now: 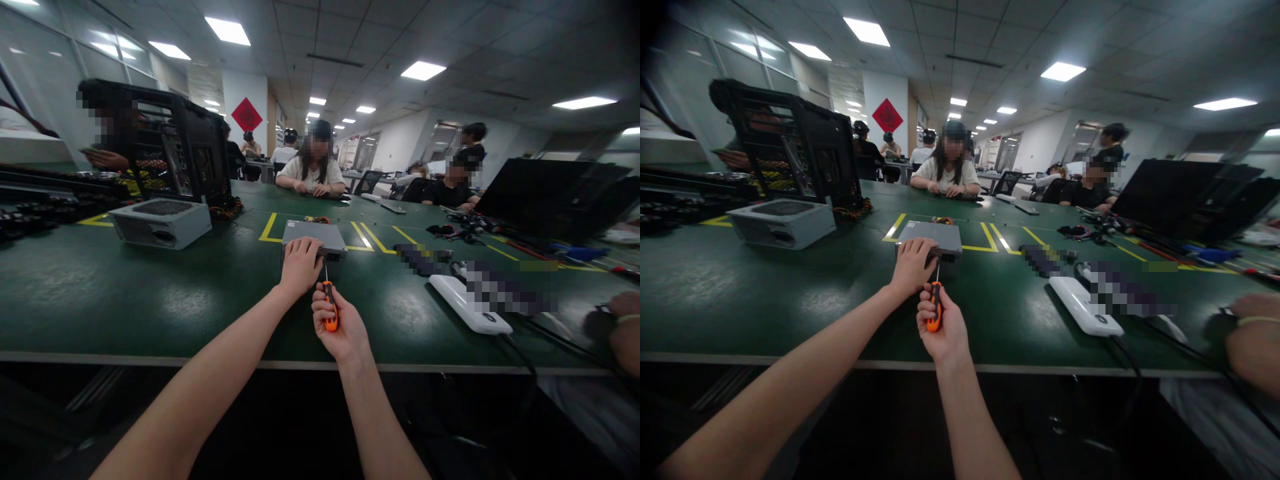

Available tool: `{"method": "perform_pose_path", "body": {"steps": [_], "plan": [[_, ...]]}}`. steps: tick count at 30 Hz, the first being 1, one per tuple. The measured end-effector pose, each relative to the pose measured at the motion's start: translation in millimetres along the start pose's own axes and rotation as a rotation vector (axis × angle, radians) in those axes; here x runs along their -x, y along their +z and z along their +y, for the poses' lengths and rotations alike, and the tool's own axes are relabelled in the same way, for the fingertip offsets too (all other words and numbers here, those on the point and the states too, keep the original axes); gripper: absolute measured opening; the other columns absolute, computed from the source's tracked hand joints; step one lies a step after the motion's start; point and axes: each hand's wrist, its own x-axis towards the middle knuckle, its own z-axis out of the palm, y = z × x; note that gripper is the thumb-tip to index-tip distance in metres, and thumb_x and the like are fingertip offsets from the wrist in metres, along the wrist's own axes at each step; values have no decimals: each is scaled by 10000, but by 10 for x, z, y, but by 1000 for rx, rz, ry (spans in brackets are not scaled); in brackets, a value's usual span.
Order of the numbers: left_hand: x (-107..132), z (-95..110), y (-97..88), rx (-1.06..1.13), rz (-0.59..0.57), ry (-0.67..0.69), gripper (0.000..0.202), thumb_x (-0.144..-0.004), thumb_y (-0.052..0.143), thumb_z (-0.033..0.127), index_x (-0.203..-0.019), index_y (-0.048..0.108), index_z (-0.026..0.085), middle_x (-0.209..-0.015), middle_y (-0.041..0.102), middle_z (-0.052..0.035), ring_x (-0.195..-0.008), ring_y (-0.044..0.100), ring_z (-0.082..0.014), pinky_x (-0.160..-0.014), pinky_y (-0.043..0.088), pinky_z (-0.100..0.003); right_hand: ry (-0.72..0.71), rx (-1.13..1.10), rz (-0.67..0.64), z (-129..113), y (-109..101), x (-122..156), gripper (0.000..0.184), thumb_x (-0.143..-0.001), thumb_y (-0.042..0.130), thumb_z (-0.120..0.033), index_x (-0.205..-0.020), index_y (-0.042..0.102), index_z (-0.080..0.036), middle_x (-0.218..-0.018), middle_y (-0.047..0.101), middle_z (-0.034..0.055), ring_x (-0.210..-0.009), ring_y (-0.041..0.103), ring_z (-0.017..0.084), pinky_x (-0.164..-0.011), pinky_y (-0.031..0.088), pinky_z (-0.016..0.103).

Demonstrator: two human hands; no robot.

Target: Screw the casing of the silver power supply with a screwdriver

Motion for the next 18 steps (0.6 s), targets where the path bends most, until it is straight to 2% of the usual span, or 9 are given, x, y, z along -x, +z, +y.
{"method": "perform_pose_path", "body": {"steps": [3, 6, 12, 18], "plan": [[2, -2, 1, -3, -8, 3, 260, -791, 498, 211, -1050, 509, 214, -1067, 545, -50, -1026, 460, -218, -926, 325, -368, -12, 43, -13, 1, -7, -5, 250, -926, 303, -279, -949, 482, -106, -683, 432, -22, -431, 371, -1, -313, 332, 65], [5, 2, -6, 1, -1, 2, 250, -799, 486, 212, -1049, 508, 216, -1076, 540, -48, -1033, 458, -215, -928, 324, -367, -35, 12, 18, 1, -12, 2, 201, -909, 358, -270, -870, 464, -104, -698, 441, -13, -427, 361, -6, -294, 294, 62], [-3, 8, -15, -4, -11, 0, 255, -792, 498, 210, -1047, 511, 217, -1060, 546, -44, -1024, 458, -215, -922, 328, -364, -11, -13, -9, 1, -25, -3, 228, -928, 286, -238, -917, 477, -115, -662, 423, -30, -436, 383, -2, -348, 359, 65], [-1, 7, -13, 1, -11, -2, 246, -796, 491, 213, -1041, 510, 219, -1073, 541, -51, -1038, 454, -216, -926, 324, -371, -12, -24, 3, -10, -23, -18, 174, -910, 359, -270, -845, 449, -136, -695, 429, -23, -437, 376, -7, -300, 298, 52]]}}
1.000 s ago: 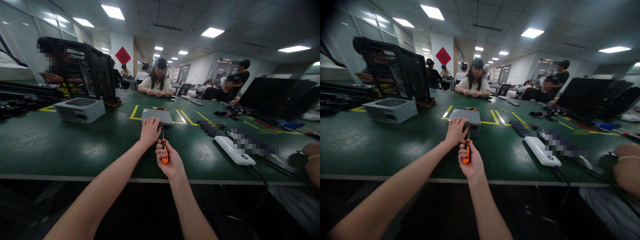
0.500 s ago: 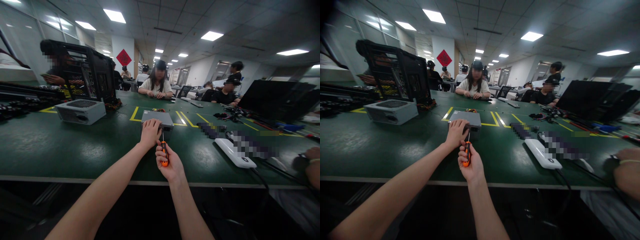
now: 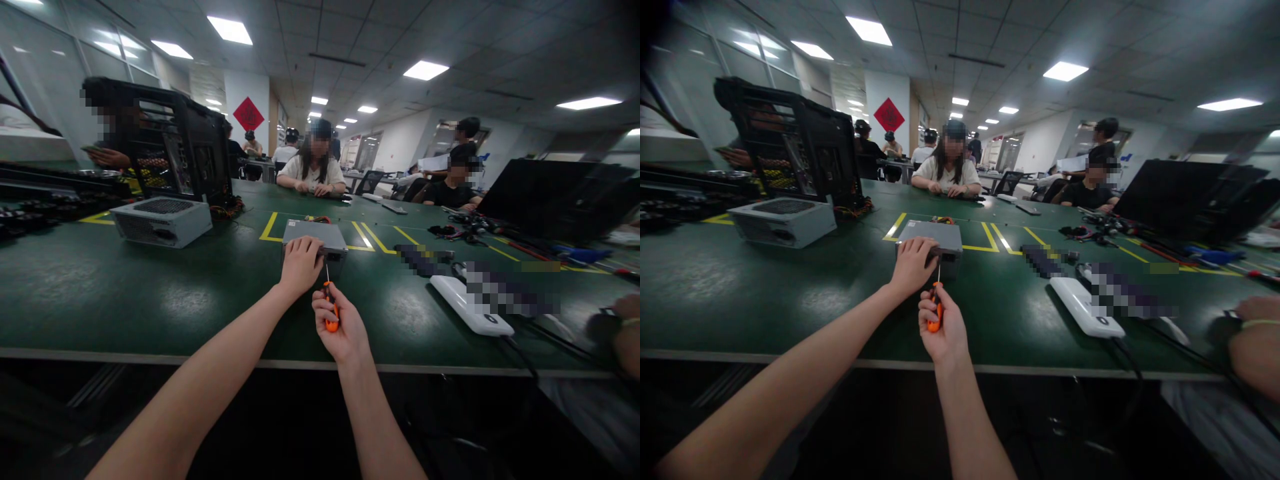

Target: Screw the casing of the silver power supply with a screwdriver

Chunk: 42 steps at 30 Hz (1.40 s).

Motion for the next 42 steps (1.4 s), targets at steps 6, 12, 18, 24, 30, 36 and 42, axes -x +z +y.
{"method": "perform_pose_path", "body": {"steps": [6, 12, 18, 24, 30, 36, 42], "plan": [[-5, -10, 12, 1, -14, -8, 261, -788, 506, 213, -1048, 507, 221, -1071, 542, -46, -1040, 453, -214, -925, 325, -366, 25, 26, -31, 11, 7, 21, 235, -928, 284, -251, -951, 470, -109, -686, 420, -22, -452, 388, -2, -337, 352, 55], [2, -4, -7, 4, -8, -1, 246, -799, 487, 216, -1043, 509, 224, -1076, 537, -48, -1041, 452, -212, -935, 316, -371, 1, -20, -15, 0, 8, 25, 152, -906, 356, -252, -874, 438, -128, -720, 427, -15, -441, 370, -4, -294, 307, 56], [-3, 8, -12, 7, -20, -8, 246, -795, 485, 211, -1039, 513, 225, -1071, 540, -54, -1038, 453, -220, -925, 320, -376, 9, 26, -24, 0, 11, 22, 233, -925, 275, -239, -936, 477, -123, -684, 431, -21, -449, 397, 3, -332, 359, 60], [2, 6, -19, 3, -12, -12, 253, -794, 491, 210, -1046, 508, 220, -1068, 542, -50, -1036, 453, -218, -922, 325, -368, -14, -16, 4, 3, 17, 16, 173, -912, 343, -257, -851, 445, -131, -710, 427, -17, -445, 384, -5, -304, 317, 51], [3, -3, 0, -21, -8, 5, 251, -794, 495, 212, -1044, 512, 214, -1067, 543, -48, -1019, 460, -218, -923, 326, -364, 31, 32, -38, -1, 8, 16, 238, -927, 284, -256, -966, 471, -116, -717, 435, -12, -466, 401, 3, -347, 378, 57], [-1, 9, -12, 2, -10, -2, 253, -793, 491, 206, -1044, 510, 223, -1073, 541, -53, -1040, 453, -219, -921, 324, -372, -16, -68, -13, -25, -9, 17, 150, -914, 338, -232, -878, 446, -134, -715, 450, -10, -468, 420, -7, -329, 350, 31], [-2, 1, -8, 9, -14, -6, 259, -787, 497, 211, -1045, 512, 223, -1069, 541, -52, -1032, 455, -220, -922, 323, -374, 31, -8, -24, -12, 1, 10, 221, -926, 290, -240, -950, 474, -119, -684, 444, -22, -447, 419, -2, -328, 355, 48]]}}
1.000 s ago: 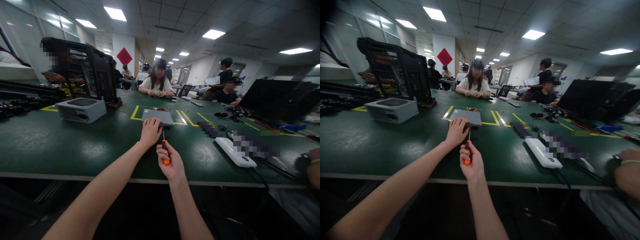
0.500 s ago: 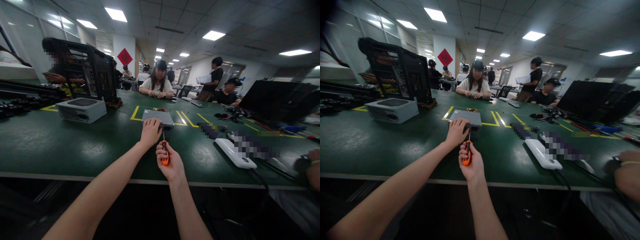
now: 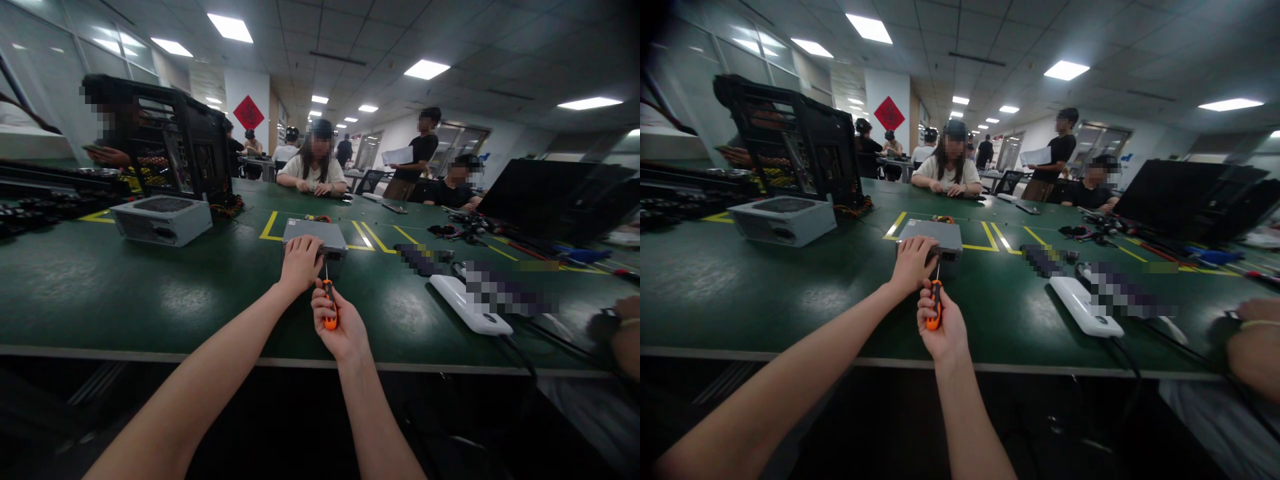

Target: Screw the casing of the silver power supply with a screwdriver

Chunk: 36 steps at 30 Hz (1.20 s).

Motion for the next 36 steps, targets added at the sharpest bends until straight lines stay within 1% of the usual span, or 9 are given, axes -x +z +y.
{"method": "perform_pose_path", "body": {"steps": [5, 11, 15, 17, 20, 23, 29, 33, 36], "plan": [[1, 6, -11, 6, 0, -2, 252, -795, 486, 210, -1046, 508, 221, -1070, 539, -52, -1043, 450, -219, -925, 322, -374, -40, -1, 53, 3, 18, 7, 157, -911, 350, -242, -857, 453, -136, -724, 450, -10, -457, 417, -9, -302, 316, 37], [-2, -3, 0, -3, 2, 2, 247, -795, 491, 214, -1041, 513, 222, -1064, 542, -50, -1034, 454, -219, -925, 323, -369, -15, 24, -1, 8, 1, 8, 238, -926, 293, -253, -978, 477, -112, -696, 452, -14, -468, 420, 1, -342, 371, 53], [4, 3, -11, -5, -4, -2, 243, -799, 486, 220, -1041, 510, 223, -1066, 539, -52, -1037, 453, -220, -918, 326, -372, -47, 30, 36, 2, -8, -6, 189, -909, 348, -265, -882, 471, -125, -708, 458, -7, -457, 414, 1, -297, 311, 53], [4, 7, -14, -11, -4, -3, 239, -803, 479, 223, -1041, 509, 221, -1069, 536, -57, -1041, 452, -224, -920, 324, -375, -43, 4, 32, -4, -15, -6, 168, -907, 353, -247, -845, 460, -132, -716, 461, -6, -461, 415, -3, -304, 318, 46], [0, 6, -11, -12, -3, -3, 241, -801, 481, 221, -1041, 508, 220, -1064, 538, -58, -1038, 454, -222, -920, 325, -370, -15, -12, -1, -7, -22, 2, 194, -917, 317, -249, -897, 468, -130, -705, 459, -11, -468, 420, 2, -332, 357, 51], [0, 0, -6, -8, 0, 0, 242, -797, 488, 218, -1038, 509, 223, -1060, 542, -52, -1031, 454, -218, -924, 322, -366, -2, 17, -16, -3, -15, 8, 237, -926, 282, -260, -963, 472, -123, -670, 438, -25, -446, 400, 7, -320, 343, 61], [4, 0, -3, -6, 8, 8, 240, -799, 484, 215, -1038, 509, 219, -1067, 541, -52, -1025, 457, -220, -921, 323, -368, -24, -8, 1, 1, -4, 8, 194, -920, 321, -250, -850, 448, -121, -656, 421, -32, -422, 359, -5, -298, 289, 55], [0, -3, 8, -13, 4, 5, 245, -794, 491, 214, -1038, 512, 219, -1061, 543, -50, -1026, 457, -221, -925, 321, -369, -3, 47, -28, 6, -6, 5, 249, -932, 275, -262, -950, 477, -117, -647, 426, -35, -439, 383, 4, -336, 347, 61], [2, -1, -2, -10, 1, 4, 247, -795, 489, 210, -1041, 511, 220, -1073, 542, -50, -1034, 456, -220, -933, 317, -370, -1, 57, -29, 6, -7, 3, 260, -925, 299, -304, -953, 475, -115, -682, 442, -20, -441, 376, 4, -309, 319, 61]]}}
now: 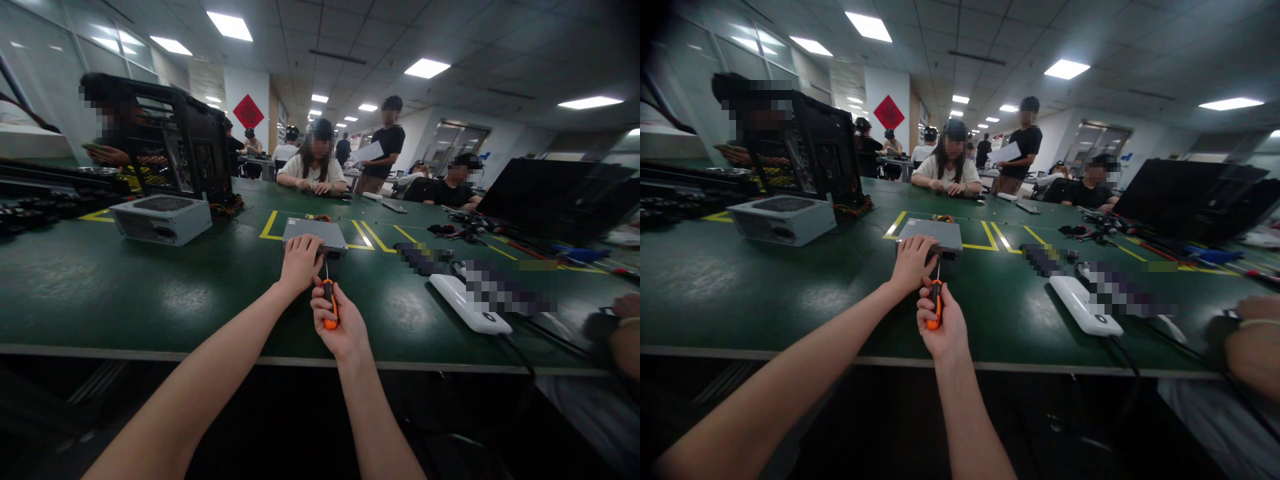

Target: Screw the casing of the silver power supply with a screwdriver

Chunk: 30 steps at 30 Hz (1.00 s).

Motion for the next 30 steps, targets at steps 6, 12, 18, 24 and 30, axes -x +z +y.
{"method": "perform_pose_path", "body": {"steps": [6, 12, 18, 24, 30], "plan": [[1, -3, 5, -1, 12, 5, 240, -797, 487, 214, -1035, 510, 215, -1061, 544, -49, -1028, 459, -220, -923, 324, -368, -10, -38, 42, 0, 2, 10, 204, -921, 318, -259, -870, 459, -121, -694, 450, -11, -460, 397, -3, -324, 335, 42], [4, -11, 26, -9, 25, 8, 247, -790, 495, 210, -1036, 512, 219, -1061, 546, -48, -1024, 461, -219, -918, 328, -370, -20, -5, 27, -4, 10, 12, 248, -923, 305, -285, -946, 480, -111, -700, 447, -4, -445, 383, 3, -297, 304, 55], [3, -1, 12, 0, 21, 6, 246, -787, 502, 208, -1033, 514, 220, -1065, 548, -47, -1029, 460, -221, -918, 328, -368, -29, -42, 29, 0, 4, 23, 204, -919, 307, -240, -923, 472, -118, -693, 430, -13, -458, 396, 7, -322, 345, 51], [6, -11, 26, 5, 18, 0, 248, -789, 496, 204, -1036, 510, 222, -1075, 540, -49, -1037, 457, -218, -926, 323, -368, -27, -40, 33, 0, 8, 22, 208, -910, 339, -268, -902, 474, -110, -716, 437, -1, -441, 384, 4, -289, 302, 59], [3, -6, 14, 5, 15, 7, 246, -792, 496, 211, -1037, 511, 217, -1072, 544, -49, -1029, 457, -215, -921, 327, -363, 4, -34, 25, -4, 1, 6, 213, -919, 314, -253, -924, 473, -111, -715, 429, -9, -468, 404, 3, -330, 352, 49]]}}
